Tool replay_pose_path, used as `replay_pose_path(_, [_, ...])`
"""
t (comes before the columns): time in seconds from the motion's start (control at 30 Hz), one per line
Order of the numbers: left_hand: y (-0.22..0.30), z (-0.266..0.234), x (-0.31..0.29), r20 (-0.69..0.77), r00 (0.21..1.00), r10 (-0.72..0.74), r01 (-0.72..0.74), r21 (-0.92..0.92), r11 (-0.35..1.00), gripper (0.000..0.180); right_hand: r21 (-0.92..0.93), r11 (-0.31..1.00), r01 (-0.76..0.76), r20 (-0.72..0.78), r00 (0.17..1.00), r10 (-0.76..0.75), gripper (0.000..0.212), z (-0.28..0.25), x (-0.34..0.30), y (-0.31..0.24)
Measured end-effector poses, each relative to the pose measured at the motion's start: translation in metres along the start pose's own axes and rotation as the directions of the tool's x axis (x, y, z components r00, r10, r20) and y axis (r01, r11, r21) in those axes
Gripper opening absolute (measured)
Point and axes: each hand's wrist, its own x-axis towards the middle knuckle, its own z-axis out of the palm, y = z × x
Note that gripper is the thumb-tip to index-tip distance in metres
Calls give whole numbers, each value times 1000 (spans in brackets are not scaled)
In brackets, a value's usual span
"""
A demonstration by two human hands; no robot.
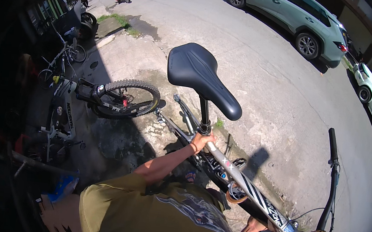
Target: The person works on a bicycle wheel's cassette, repeatedly inserting and removing small metal spacers between the sprockets. They then move the wheel aside, pick up a bicycle frame, and adjust the seat post and saddle angle.
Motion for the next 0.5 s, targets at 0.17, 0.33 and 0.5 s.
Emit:
replay_pose_path(0.17, [8,-12,87,73,997,-16,14,31,999,21,-26,1000,10,-15,1000,-10,59,32,27,57])
replay_pose_path(0.33, [2,-10,172,127,991,-39,26,96,995,24,-32,998,60,-10,998,-60,58,61,71,99])
replay_pose_path(0.5, [7,-48,257,101,994,-32,26,66,998,24,-200,977,73,-51,995,-85,56,107,137,145])
